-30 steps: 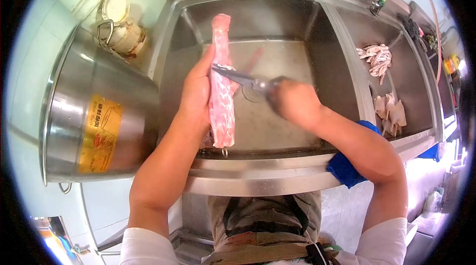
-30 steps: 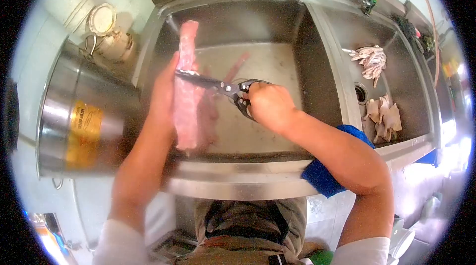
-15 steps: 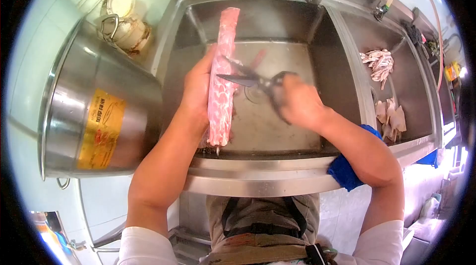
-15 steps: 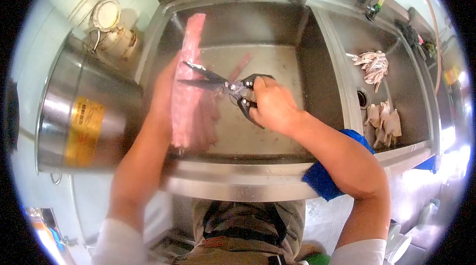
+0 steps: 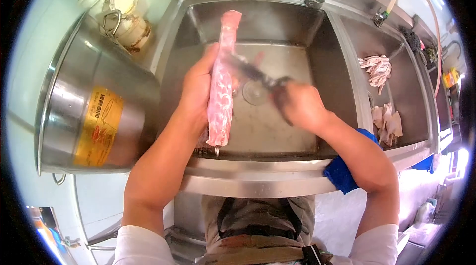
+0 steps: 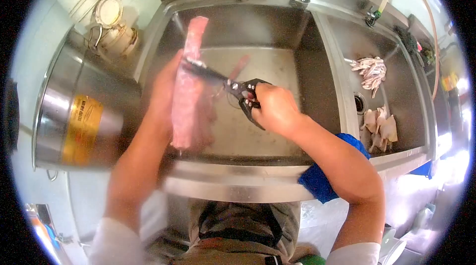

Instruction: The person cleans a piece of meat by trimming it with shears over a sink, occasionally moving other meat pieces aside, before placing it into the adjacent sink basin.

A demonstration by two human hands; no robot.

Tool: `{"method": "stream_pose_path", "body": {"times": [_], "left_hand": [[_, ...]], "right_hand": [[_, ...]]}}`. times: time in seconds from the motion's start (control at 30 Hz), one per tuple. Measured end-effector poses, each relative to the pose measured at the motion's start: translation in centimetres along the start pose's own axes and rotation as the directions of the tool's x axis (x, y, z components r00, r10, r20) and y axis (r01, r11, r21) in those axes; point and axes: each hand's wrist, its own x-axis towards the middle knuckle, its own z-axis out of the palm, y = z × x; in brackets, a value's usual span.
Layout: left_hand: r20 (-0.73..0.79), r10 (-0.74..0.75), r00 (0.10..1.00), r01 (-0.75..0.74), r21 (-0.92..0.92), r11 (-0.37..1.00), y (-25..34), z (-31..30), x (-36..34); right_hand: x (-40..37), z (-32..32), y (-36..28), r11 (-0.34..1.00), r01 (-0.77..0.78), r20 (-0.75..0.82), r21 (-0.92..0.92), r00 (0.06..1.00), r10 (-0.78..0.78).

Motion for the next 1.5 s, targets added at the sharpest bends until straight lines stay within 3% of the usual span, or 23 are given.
{"method": "stream_pose_path", "body": {"times": [0.1, 0.2, 0.3, 0.43, 0.5, 0.63, 0.73, 0.8, 0.87, 1.0, 1.2, 1.4, 1.5], "left_hand": [[-0.056, -0.011, 0.998, 0.011, -0.005, 1.0, -0.1, 0.7, -0.2], [-0.028, -0.011, 1.0, 0.01, -0.04, 0.999, 0.0, 1.8, -1.0], [-0.051, -0.015, 0.999, 0.012, -0.06, 0.998, -0.4, 1.2, -0.4], [0.02, -0.01, 1.0, 0.01, 0.035, 0.999, 0.0, 0.1, 0.2], [-0.019, 0.064, 0.998, -0.062, 0.09, 0.994, 0.6, 0.5, 0.5], [-0.053, 0.17, 0.984, -0.171, -0.006, 0.985, 0.7, 0.5, 0.6], [-0.071, -0.136, 0.988, 0.138, 0.016, 0.99, -1.2, -1.9, 2.0], [-0.109, -0.08, 0.991, 0.088, 0.071, 0.994, -1.2, -1.6, 2.2], [-0.187, 0.031, 0.982, 0.001, 0.167, 0.986, -0.4, 0.3, 1.2], [-0.114, 0.07, 0.991, -0.059, 0.096, 0.994, 0.5, -0.8, 1.5], [0.019, 0.07, 0.997, -0.069, -0.015, 0.997, 0.7, -1.2, 1.6], [-0.001, 0.059, 0.998, -0.059, -0.102, 0.993, 0.9, -1.4, 1.3], [-0.016, 0.103, 0.995, -0.104, -0.049, 0.993, 1.3, -0.6, 0.7]], "right_hand": [[0.0, 0.1, 0.0, 0.975, 0.102, -0.101, -0.199, 0.987, -0.124], [0.1, 0.1, 0.0, 0.97, 0.076, -0.034, -0.232, 0.996, -0.086], [0.2, 0.0, -0.5, 0.975, -0.022, 0.098, -0.22, 0.994, 0.044], [0.0, -0.3, -0.1, 0.983, -0.058, 0.202, -0.174, 0.975, 0.093], [-0.2, 0.3, 0.6, 0.992, -0.076, 0.241, -0.1, 0.965, 0.098], [-0.2, 0.6, 0.2, 0.993, -0.101, 0.176, 0.06, 0.98, 0.089], [-0.5, 0.9, 1.3, 0.994, -0.051, 0.169, 0.092, 0.985, 0.035], [-0.7, 0.8, 1.7, 0.996, 0.01, 0.173, 0.09, 0.985, -0.026], [-1.0, -0.6, 0.7, 0.998, 0.014, 0.226, 0.065, 0.974, -0.029], [-1.5, -0.4, 0.6, 0.983, 0.174, 0.207, -0.06, 0.966, -0.158], [-1.7, 1.4, 0.8, 0.945, 0.181, 0.167, -0.271, 0.976, -0.139], [-1.6, 1.2, 0.1, 0.971, 0.143, 0.206, -0.192, 0.973, -0.103], [-1.5, 0.4, -0.3, 0.989, 0.028, 0.241, 0.146, 0.968, -0.063]]}}
